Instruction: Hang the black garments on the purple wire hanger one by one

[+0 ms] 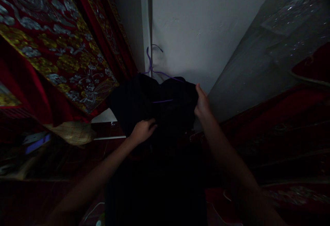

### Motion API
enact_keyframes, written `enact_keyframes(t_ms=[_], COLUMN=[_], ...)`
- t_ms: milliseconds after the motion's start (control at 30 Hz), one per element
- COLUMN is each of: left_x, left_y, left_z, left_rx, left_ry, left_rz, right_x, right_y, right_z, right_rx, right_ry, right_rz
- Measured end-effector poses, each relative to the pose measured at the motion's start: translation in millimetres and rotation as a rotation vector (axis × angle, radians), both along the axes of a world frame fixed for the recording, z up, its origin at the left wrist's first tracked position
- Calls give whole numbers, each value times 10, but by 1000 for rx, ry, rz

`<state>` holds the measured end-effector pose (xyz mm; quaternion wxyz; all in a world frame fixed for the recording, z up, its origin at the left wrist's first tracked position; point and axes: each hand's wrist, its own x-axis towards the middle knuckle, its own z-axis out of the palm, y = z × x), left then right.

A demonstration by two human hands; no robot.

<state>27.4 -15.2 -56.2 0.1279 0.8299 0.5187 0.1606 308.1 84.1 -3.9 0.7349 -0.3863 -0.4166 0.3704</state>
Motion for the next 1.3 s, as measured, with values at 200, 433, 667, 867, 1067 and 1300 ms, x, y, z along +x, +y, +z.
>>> enact_keyframes(t_ms=[200,433,667,867,1067,1300], left_x=[123,231,451,498,455,493], left_y=[-424,-752,-915,-852,-740,-692], left_z=[-192,-139,-5,82,116,156], left_rx=[70,134,33,23,-71,-89], left_ry=[-474,-505,-515,-556,-399,-304], left_rz=[83,159,86,50,180,142], right_x=[-153,-935,-1027,-1007,-956,-992], right_y=[-714,-1856,-1739,-1780,-1809,-1776], right_z=[-541,-1263,-1072,-1019,-984,-1036], right_rx=[-14,-317,-170,-172,-233,-285], right_ry=[9,-258,-436,-428,-482,-380], right_rz=[-410,233,366,353,355,353])
